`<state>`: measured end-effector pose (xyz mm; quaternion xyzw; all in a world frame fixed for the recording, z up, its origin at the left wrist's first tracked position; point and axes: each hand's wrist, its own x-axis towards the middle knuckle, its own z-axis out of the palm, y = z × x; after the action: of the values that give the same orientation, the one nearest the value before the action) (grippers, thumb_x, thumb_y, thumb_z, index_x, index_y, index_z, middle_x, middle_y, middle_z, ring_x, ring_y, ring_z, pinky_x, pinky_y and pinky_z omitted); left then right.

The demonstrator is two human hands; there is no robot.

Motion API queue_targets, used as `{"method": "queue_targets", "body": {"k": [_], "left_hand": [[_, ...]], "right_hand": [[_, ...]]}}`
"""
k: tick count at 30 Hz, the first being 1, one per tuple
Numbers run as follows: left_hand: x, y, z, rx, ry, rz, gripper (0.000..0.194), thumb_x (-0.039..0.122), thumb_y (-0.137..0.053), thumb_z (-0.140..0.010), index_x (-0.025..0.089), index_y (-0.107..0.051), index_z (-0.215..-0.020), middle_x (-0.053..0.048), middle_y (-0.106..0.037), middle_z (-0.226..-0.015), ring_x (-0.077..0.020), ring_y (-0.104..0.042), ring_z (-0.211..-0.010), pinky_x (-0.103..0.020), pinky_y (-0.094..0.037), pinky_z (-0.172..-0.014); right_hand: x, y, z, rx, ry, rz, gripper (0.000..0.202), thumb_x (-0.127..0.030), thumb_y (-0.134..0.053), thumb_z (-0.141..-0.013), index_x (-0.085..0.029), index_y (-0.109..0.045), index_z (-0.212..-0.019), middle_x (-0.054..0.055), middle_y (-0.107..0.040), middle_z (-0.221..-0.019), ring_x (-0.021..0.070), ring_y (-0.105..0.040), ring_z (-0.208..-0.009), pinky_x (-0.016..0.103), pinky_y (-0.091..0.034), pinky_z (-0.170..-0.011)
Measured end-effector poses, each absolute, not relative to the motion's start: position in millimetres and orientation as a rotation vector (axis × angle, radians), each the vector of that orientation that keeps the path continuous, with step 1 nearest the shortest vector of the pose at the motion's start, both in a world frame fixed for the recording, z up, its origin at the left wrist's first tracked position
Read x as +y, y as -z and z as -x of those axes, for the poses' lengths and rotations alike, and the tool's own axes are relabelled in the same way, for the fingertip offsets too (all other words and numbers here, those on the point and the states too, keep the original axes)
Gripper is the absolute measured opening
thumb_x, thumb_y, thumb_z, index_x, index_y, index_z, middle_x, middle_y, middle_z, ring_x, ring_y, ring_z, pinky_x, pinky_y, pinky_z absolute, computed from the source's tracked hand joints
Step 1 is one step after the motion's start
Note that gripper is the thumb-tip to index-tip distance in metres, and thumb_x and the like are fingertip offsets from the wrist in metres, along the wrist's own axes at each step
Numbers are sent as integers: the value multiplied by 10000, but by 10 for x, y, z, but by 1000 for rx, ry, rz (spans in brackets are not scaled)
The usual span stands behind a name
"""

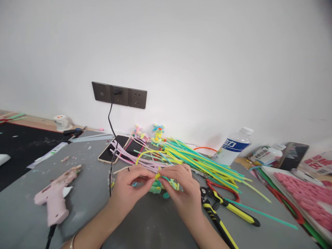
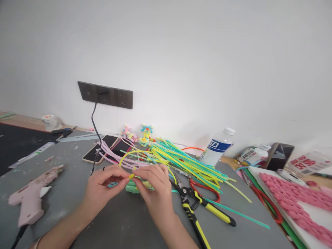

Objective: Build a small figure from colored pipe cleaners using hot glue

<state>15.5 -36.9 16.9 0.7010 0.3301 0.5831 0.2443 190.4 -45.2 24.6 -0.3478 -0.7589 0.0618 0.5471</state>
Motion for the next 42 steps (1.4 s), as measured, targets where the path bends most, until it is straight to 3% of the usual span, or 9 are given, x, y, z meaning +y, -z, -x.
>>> {"method": "queue_targets", "body": {"k": [13,16,24,28,31,37,42], "left_hand": [[-342,-227,-95,760,-1620,-2140,124,63,-695,-833,182,-733,-831,-17,-752,-730,-113,-714,-661,-152,-577,-627],[-352,-237,-91,768,-1640,-2165,129,65,-698,-835,191,-726,-829,-4,-764,-733,-109,-724,-668,-151,-586,-667],[-428,-189,-122,939,-1591,-1754,202,110,-770,-761,205,-604,-826,37,-757,-699,-119,-743,-598,-141,-595,-555],[-397,-196,-121,947,-1539,-1813,163,155,-757,-793,207,-665,-918,24,-770,-698,-119,-733,-575,-147,-590,-547],[-357,-196,-105,919,-1536,-2013,34,174,-719,-844,207,-715,-848,7,-774,-726,-115,-726,-608,-151,-576,-579],[-324,-195,-81,890,-1586,-2179,115,238,-700,-877,193,-708,-772,4,-738,-676,-103,-649,-549,-173,-521,-544],[-336,-209,-88,941,-1555,-2171,96,195,-711,-852,199,-707,-757,14,-732,-659,-97,-619,-536,-171,-490,-516]], "right_hand": [[-366,-165,-1893,-1517,-912,704,82,-230,-771,-831,-290,-799,-881,34,-728,-852,189,-658,-811,309,-510,-731],[-368,-174,-1894,-1508,-954,709,49,-276,-775,-831,-274,-802,-871,44,-708,-839,190,-644,-805,313,-510,-734],[-378,-218,-1926,-1576,-978,710,95,-318,-726,-874,-232,-768,-872,47,-659,-837,188,-613,-814,316,-501,-740],[-378,-227,-1939,-1588,-1034,691,94,-309,-701,-895,-228,-749,-890,44,-640,-864,179,-602,-823,300,-496,-735],[-374,-216,-1939,-1588,-1033,689,98,-311,-692,-903,-228,-745,-898,45,-650,-869,182,-606,-845,301,-493,-758],[-354,-186,-1927,-1579,-1007,702,152,-361,-695,-898,-218,-737,-869,38,-646,-819,184,-602,-814,302,-491,-732],[-352,-238,-1958,-1668,-907,713,146,-365,-738,-864,-220,-718,-856,36,-643,-824,182,-596,-783,308,-488,-712]]}}
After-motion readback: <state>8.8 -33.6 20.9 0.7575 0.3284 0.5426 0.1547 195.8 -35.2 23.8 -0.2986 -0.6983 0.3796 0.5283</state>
